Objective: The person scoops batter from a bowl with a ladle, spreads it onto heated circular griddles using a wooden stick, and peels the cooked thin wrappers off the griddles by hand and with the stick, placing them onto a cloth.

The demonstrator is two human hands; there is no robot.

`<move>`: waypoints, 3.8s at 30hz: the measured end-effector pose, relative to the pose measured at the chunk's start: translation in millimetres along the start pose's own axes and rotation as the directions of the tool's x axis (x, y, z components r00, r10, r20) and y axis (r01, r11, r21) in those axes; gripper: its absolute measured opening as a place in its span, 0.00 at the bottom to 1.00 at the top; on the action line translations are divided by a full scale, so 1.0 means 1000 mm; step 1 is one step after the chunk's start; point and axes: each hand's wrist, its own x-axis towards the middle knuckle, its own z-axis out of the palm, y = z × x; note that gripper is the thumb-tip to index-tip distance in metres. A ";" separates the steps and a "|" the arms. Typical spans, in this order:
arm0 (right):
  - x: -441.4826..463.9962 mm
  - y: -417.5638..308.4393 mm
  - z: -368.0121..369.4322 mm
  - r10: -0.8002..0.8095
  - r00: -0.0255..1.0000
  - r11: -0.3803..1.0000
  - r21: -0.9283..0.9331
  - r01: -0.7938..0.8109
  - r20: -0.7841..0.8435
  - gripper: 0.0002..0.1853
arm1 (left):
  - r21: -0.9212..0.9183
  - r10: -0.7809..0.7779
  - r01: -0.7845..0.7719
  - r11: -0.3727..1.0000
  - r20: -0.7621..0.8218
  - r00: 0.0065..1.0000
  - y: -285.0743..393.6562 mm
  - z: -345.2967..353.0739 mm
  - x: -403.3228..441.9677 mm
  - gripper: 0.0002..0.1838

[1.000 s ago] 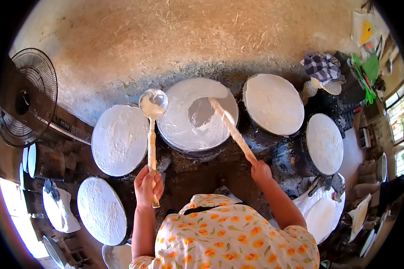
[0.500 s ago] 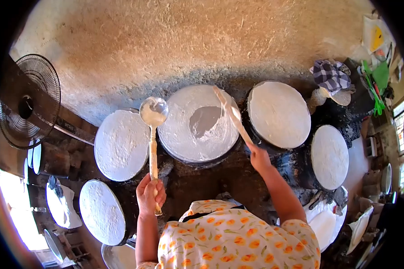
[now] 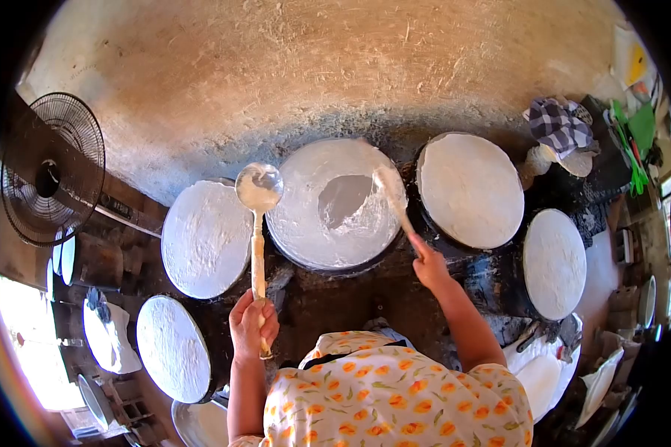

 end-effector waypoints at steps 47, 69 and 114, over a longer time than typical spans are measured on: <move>-0.077 -0.053 0.009 -0.133 0.953 0.710 -0.644 0.283 0.272 0.34 | -0.047 -0.020 0.025 0.999 0.099 0.995 -0.004 -0.036 -0.016 0.14; 0.024 -0.093 0.044 -0.095 0.987 0.961 -0.247 0.125 0.132 0.31 | -0.021 -0.086 0.089 0.996 0.096 0.992 -0.004 -0.036 -0.025 0.05; 0.077 -0.112 0.021 0.063 0.989 0.802 -0.597 0.028 0.131 0.31 | -0.403 0.481 -0.505 0.763 -0.168 0.861 0.079 -0.145 -0.138 0.26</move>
